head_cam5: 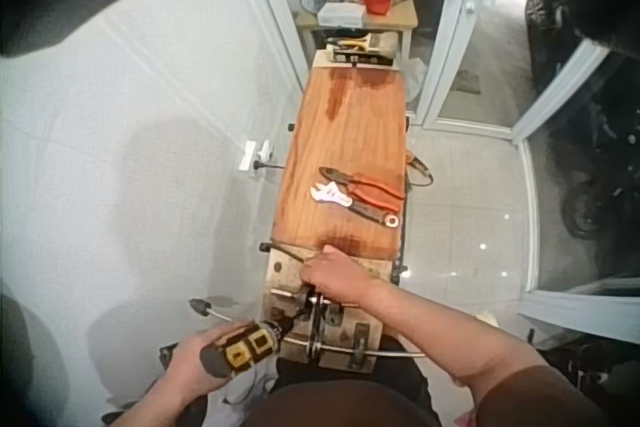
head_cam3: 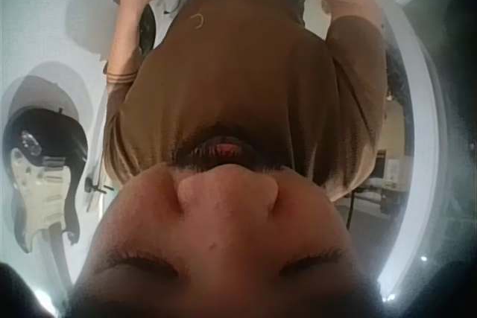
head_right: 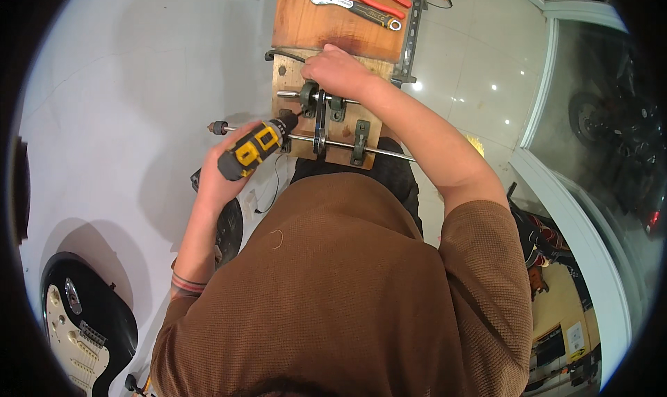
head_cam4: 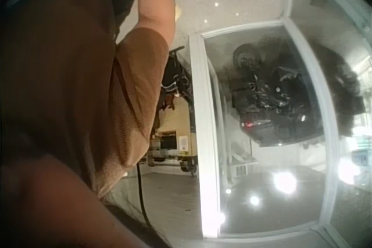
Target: The person unfastens and removes screws from bearing blocks mounted on a wooden board using a power drill, then detaches and rearranges the metal shaft and components by hand.
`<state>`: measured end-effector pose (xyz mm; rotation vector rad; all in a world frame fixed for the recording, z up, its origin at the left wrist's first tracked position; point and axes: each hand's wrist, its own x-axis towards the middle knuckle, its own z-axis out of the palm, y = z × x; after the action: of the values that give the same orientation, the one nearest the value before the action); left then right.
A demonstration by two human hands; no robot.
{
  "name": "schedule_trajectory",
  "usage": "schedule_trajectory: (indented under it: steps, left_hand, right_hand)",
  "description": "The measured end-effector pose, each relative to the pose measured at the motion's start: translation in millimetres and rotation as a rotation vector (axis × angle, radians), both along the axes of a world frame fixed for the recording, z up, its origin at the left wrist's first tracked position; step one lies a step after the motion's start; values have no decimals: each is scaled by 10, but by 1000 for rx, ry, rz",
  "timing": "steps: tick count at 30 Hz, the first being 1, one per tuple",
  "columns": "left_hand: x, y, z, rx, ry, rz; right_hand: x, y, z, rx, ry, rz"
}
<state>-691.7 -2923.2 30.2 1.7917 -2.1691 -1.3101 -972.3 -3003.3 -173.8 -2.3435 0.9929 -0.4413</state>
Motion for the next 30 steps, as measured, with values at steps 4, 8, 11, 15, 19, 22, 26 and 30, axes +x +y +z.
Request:
schedule_trajectory:
  steps: [4, 8, 11, 15, 19, 22, 26, 30]
  left_hand:
    - [-14, 64, -131, 42, -68, -28]
    - [-27, 45, -187, 51, -57, -31]
    - [-14, 26, -221, 32, -82, -41]
    - [2, 21, -255, 52, -75, -36]
    - [21, 5, -279, 51, -92, -55]
    - [17, -69, -251, 3, -92, -136]
    - [-85, -464, -87, -82, -248, -596]
    - [-167, -710, -32, -193, -317, -848]
  right_hand:
    - [-3, -19, 39, 66, -24, 21]
    - [2, 33, 68, 70, -8, 4]
    - [17, 29, 69, 104, -1, -34]
    - [23, 89, 182, 383, -441, -344]
    - [-101, 104, 271, 1169, -1042, -726]
    - [-192, 226, 234, 1321, -1475, -714]
    - [-193, 415, 367, 1495, -1513, -755]
    - [-40, 529, 356, 1516, -1412, -706]
